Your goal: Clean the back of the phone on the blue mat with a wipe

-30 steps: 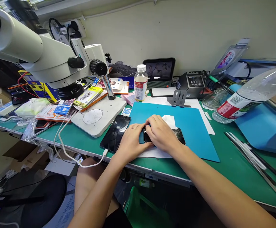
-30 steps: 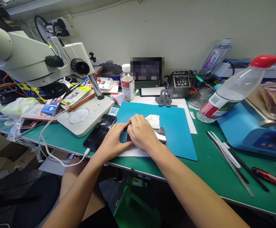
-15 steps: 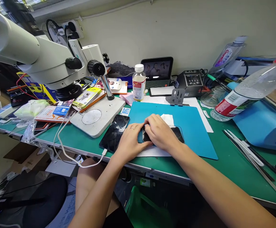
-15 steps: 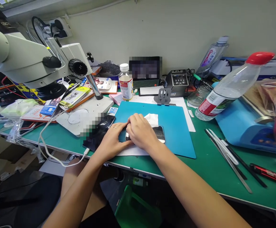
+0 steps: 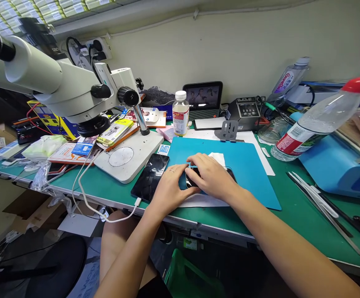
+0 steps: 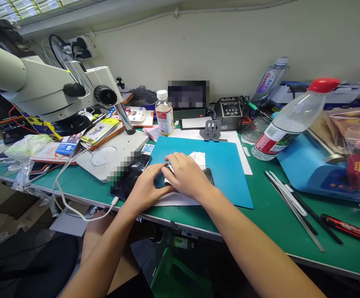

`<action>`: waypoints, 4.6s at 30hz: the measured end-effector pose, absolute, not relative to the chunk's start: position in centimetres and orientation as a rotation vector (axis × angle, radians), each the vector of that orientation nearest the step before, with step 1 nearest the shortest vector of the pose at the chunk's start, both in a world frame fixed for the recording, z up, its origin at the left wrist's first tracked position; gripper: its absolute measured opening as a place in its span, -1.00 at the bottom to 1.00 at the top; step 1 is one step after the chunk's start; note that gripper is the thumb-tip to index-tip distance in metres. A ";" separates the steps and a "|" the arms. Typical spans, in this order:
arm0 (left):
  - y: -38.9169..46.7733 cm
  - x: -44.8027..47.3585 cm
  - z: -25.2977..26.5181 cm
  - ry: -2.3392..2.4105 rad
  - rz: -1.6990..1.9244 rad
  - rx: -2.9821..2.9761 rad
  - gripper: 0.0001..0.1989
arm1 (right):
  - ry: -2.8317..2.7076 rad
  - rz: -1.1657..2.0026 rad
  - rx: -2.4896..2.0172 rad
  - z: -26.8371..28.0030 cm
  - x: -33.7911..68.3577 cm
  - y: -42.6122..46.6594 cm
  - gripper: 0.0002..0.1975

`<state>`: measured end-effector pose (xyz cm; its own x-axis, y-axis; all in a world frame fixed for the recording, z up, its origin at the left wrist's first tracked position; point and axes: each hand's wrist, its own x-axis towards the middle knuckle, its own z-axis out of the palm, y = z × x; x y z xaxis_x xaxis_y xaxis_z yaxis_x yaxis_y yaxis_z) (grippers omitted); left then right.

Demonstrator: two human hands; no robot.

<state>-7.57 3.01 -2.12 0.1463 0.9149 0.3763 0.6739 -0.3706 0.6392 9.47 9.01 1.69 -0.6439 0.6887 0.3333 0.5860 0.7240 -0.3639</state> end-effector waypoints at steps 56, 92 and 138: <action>1.3 -6.5 0.3 1.428 0.582 2.666 -0.82 | -1.579 0.576 -1.049 -1.6 22.9 15.4 0.01; 0.5 -2.9 -0.9 1.635 0.139 2.562 -0.16 | -1.864 0.371 -1.436 -2.3 23.1 15.3 -0.21; 0.0 2.1 0.8 1.375 0.110 2.634 -0.14 | -1.815 0.413 -1.462 -2.0 23.1 15.3 -0.19</action>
<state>2.11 -0.01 0.80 0.5728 0.8196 -0.0122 0.8072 -0.5614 0.1823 23.14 15.32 -2.01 -0.0606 0.9342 0.3516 0.6904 0.2936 -0.6611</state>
